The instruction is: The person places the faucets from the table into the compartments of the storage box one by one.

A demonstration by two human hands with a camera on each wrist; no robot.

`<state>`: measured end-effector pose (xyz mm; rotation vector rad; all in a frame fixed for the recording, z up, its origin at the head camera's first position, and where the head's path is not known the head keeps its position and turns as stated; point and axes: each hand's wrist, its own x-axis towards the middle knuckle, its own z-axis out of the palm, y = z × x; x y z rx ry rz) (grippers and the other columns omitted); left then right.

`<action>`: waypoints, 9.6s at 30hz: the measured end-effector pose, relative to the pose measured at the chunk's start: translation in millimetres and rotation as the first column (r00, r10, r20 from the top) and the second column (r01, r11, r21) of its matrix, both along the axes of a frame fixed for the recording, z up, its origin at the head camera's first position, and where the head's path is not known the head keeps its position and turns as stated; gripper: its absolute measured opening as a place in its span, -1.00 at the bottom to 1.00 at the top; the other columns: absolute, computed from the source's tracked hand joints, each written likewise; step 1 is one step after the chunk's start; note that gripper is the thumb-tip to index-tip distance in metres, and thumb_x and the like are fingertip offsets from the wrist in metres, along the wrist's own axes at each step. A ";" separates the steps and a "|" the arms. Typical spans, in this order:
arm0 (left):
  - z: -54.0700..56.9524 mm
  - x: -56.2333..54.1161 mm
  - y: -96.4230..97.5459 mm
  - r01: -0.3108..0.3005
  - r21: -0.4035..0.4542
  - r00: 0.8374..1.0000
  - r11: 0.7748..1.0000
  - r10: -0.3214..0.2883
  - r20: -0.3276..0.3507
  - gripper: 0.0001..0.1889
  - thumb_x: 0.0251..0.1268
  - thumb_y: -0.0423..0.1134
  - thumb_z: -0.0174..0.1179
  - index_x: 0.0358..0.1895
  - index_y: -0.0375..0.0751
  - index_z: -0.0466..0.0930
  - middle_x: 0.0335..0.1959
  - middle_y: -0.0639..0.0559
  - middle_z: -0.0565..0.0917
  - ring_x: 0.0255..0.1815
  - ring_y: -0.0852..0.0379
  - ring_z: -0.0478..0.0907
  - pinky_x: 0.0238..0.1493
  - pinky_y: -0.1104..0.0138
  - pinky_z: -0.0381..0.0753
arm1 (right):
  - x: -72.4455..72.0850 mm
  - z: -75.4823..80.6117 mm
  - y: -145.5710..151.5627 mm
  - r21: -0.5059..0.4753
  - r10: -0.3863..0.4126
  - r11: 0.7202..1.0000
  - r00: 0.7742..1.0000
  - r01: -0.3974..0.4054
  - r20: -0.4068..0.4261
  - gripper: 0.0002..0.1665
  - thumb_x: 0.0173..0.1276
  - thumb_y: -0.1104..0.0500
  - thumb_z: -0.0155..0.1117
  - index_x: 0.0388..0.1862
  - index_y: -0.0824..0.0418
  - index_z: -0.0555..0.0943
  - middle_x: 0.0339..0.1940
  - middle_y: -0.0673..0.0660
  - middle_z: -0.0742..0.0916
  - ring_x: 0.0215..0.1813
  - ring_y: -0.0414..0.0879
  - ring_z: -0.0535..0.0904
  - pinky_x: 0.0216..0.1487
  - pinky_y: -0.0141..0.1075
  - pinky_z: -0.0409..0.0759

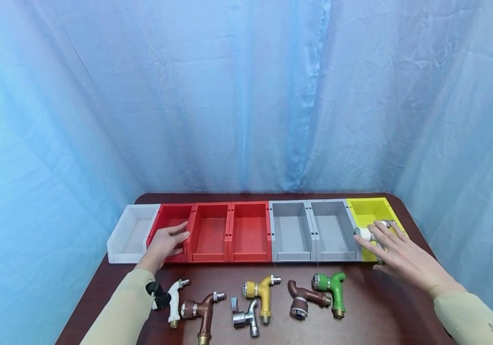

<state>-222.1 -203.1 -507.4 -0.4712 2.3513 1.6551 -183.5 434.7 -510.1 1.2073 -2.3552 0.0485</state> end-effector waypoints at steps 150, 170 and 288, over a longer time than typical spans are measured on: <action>-2.6 3.6 1.9 -0.007 -0.015 1.000 1.000 0.007 -0.019 -0.35 0.42 -0.11 0.31 0.54 0.06 0.35 0.47 -0.25 0.39 0.36 -0.32 0.43 0.12 0.02 0.69 | -15.8 8.0 -5.8 0.087 -0.274 0.962 0.932 0.260 0.237 0.15 0.18 -0.16 0.56 0.66 -0.03 0.19 0.47 0.35 0.47 0.63 0.26 0.11 0.67 -0.02 -0.41; -3.4 3.5 -1.1 -0.008 -0.019 1.000 1.000 0.007 -0.006 -0.35 0.42 -0.11 0.31 0.54 0.08 0.35 0.48 -0.25 0.37 0.37 -0.31 0.41 0.11 0.05 0.70 | -3.1 12.1 -42.1 0.103 -0.157 0.985 0.968 0.139 0.198 0.15 0.15 -0.36 0.47 0.63 0.01 0.26 0.69 0.12 0.17 0.70 -0.10 -0.34 0.64 -0.17 -0.51; -6.7 1.8 -2.1 -0.002 0.000 1.000 1.000 0.002 -0.021 -0.38 0.43 -0.09 0.31 0.52 0.10 0.38 0.46 -0.24 0.41 0.33 -0.29 0.48 0.10 0.06 0.70 | 55.6 -43.0 -91.3 0.151 0.009 0.984 0.880 -0.092 0.476 0.17 0.20 -0.35 0.46 0.67 -0.02 0.18 0.58 0.13 0.41 0.47 0.10 0.43 0.34 -0.22 0.51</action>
